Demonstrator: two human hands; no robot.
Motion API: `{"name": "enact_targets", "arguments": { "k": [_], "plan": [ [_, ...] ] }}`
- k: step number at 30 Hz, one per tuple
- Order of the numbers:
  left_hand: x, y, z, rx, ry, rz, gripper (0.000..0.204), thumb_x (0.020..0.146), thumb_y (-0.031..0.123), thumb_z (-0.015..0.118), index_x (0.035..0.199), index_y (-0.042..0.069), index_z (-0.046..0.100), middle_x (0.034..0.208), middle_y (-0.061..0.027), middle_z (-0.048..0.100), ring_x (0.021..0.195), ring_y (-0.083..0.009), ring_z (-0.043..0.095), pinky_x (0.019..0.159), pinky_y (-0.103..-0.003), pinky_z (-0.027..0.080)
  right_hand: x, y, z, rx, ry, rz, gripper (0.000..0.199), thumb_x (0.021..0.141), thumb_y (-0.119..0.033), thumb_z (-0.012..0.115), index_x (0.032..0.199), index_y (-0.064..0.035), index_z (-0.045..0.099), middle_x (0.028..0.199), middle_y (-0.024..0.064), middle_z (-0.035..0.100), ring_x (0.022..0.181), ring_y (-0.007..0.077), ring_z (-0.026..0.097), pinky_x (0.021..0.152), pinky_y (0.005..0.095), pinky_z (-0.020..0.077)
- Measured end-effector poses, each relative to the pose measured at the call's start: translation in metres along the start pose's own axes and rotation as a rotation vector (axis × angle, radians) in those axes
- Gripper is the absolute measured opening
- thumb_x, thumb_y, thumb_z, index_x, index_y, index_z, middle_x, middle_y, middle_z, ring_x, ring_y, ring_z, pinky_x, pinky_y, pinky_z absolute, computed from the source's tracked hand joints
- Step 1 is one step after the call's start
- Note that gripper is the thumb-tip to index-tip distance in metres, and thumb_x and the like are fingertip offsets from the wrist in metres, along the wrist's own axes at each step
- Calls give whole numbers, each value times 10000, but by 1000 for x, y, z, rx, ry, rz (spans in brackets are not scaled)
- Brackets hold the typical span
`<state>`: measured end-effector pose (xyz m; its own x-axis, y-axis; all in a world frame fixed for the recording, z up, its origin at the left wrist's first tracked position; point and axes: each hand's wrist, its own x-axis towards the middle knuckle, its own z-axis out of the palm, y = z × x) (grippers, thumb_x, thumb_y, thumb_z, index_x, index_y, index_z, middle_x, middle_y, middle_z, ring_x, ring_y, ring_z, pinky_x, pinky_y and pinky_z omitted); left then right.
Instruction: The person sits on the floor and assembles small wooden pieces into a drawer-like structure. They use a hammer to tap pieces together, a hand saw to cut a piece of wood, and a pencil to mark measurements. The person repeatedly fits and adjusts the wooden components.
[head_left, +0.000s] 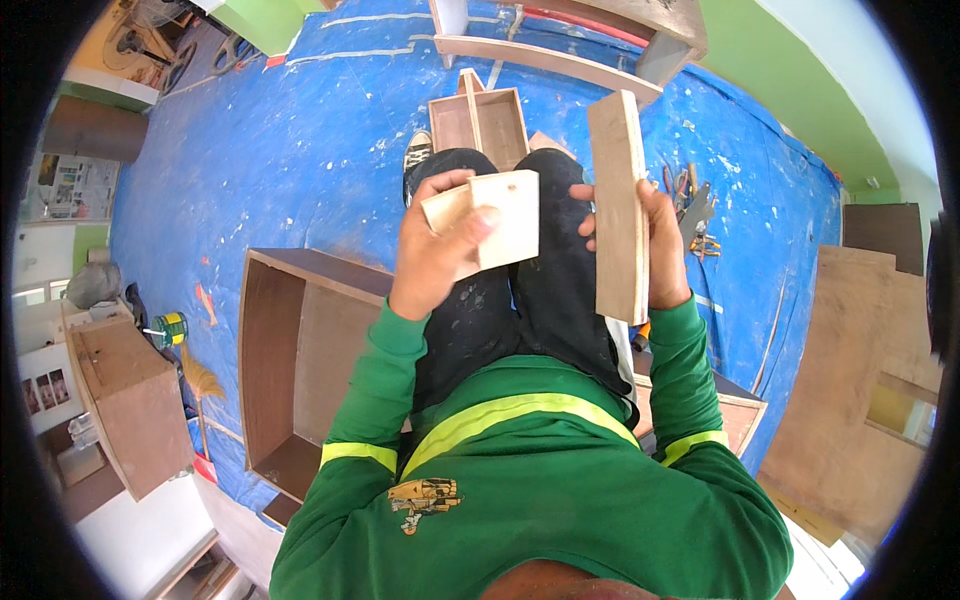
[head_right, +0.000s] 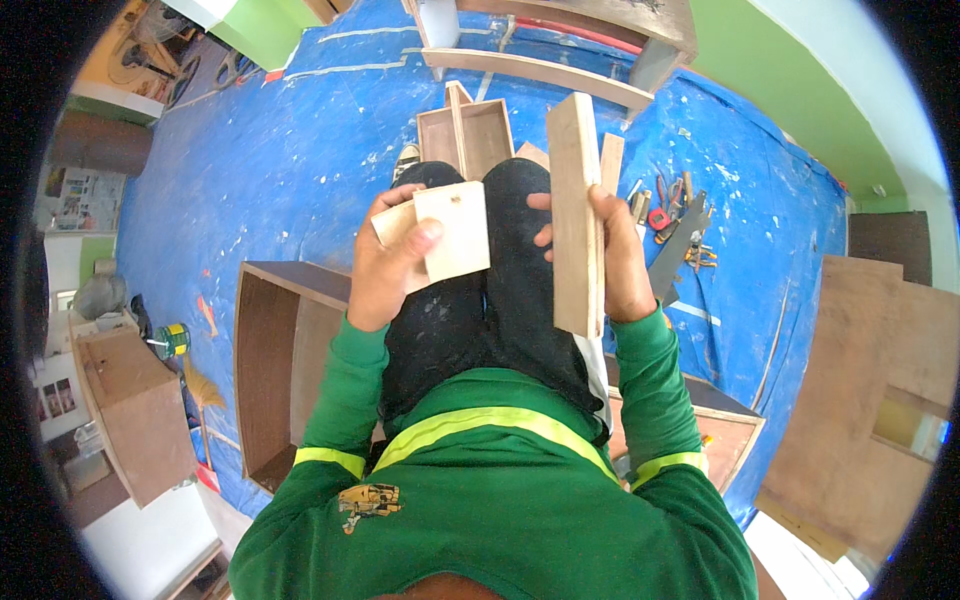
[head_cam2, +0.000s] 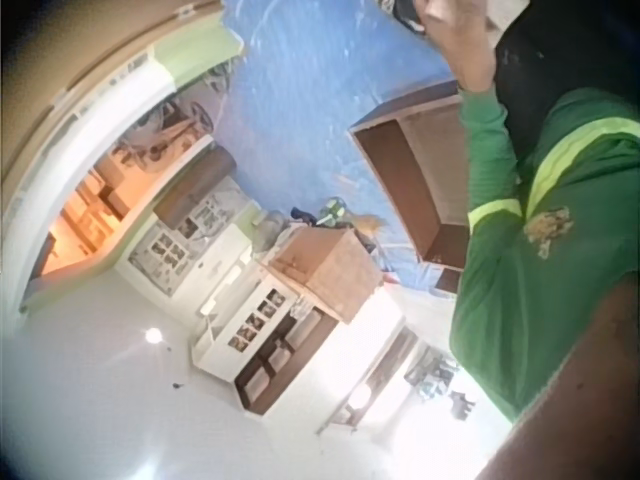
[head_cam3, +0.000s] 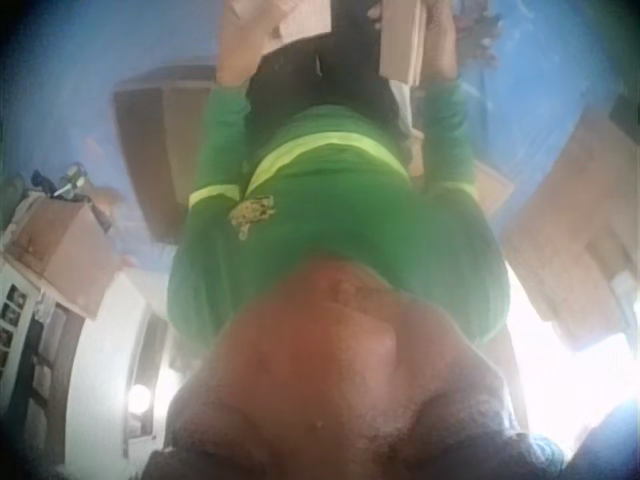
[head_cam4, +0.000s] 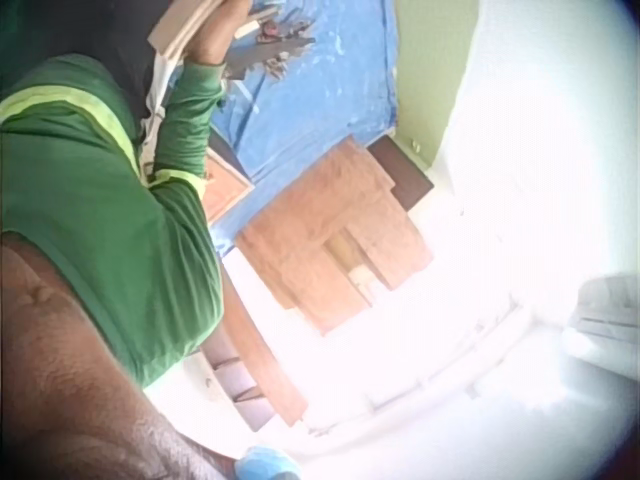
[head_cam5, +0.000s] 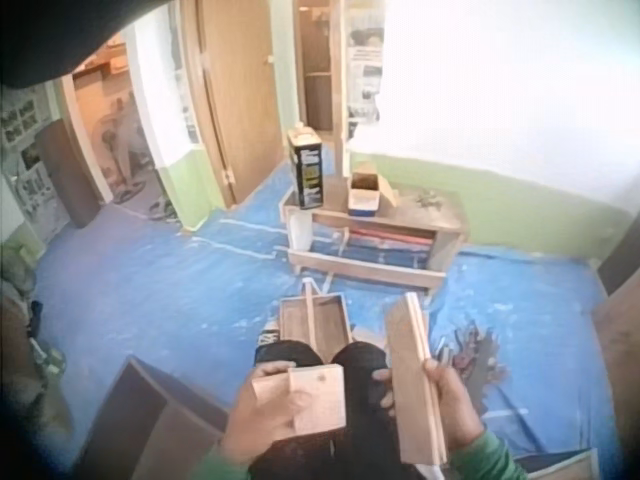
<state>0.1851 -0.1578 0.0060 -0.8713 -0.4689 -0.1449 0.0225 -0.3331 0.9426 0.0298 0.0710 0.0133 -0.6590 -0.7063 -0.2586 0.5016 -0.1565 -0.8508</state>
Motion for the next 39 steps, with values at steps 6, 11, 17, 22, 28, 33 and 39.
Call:
{"name": "enact_targets", "arguments": {
  "k": [6,11,17,22,28,33,39],
  "plan": [
    [-14,-26,-4,259,-92,-44,541,923,191,888,1367,28,626,1242,-82,712,1133,-164,678,988,-347,566,26,27,-9,449,-122,223,659,1143,-484,350,1563,-1,509,1354,213,717,1079,283,772,901,460,668],
    [-18,-31,-3,662,-171,172,510,845,220,946,1254,19,717,1246,-118,714,1156,-236,691,1013,-377,546,26,37,-24,348,-104,286,571,1121,-411,467,1500,6,556,1293,188,750,985,247,790,835,384,677],
    [-10,5,-9,1098,-189,234,468,770,276,961,1122,30,776,1302,-156,684,1198,-348,667,1031,-446,533,24,35,-21,247,-26,308,519,1070,-296,584,1476,25,552,1272,179,755,934,216,790,785,351,679],
    [11,20,4,1224,-214,519,315,789,199,896,1015,41,744,1350,-144,679,1289,-388,614,1081,-482,499,25,35,-17,113,66,241,502,1051,-227,606,1488,12,544,1300,169,738,983,210,783,805,365,672],
    [11,9,21,661,-167,340,285,927,34,779,1113,1,565,1420,-216,640,1293,-312,662,1098,-445,527,10,2,-12,-124,83,123,535,1055,-193,581,1558,-26,510,1281,145,716,1093,240,735,973,371,590],
    [33,-27,43,505,-131,417,306,983,2,718,1167,9,472,1457,-250,597,1317,-284,642,1106,-419,525,6,-31,-9,-793,24,-349,572,1097,-277,603,1612,-55,490,1238,148,677,1099,267,657,1008,389,518],
    [55,-65,48,481,-121,222,375,988,170,759,1180,-25,503,1349,-263,645,1142,-271,672,987,-409,545,9,-41,7,-1585,-43,-475,686,1039,-367,738,1634,-117,506,1237,212,635,1119,397,639,976,462,512]
  ]
}}
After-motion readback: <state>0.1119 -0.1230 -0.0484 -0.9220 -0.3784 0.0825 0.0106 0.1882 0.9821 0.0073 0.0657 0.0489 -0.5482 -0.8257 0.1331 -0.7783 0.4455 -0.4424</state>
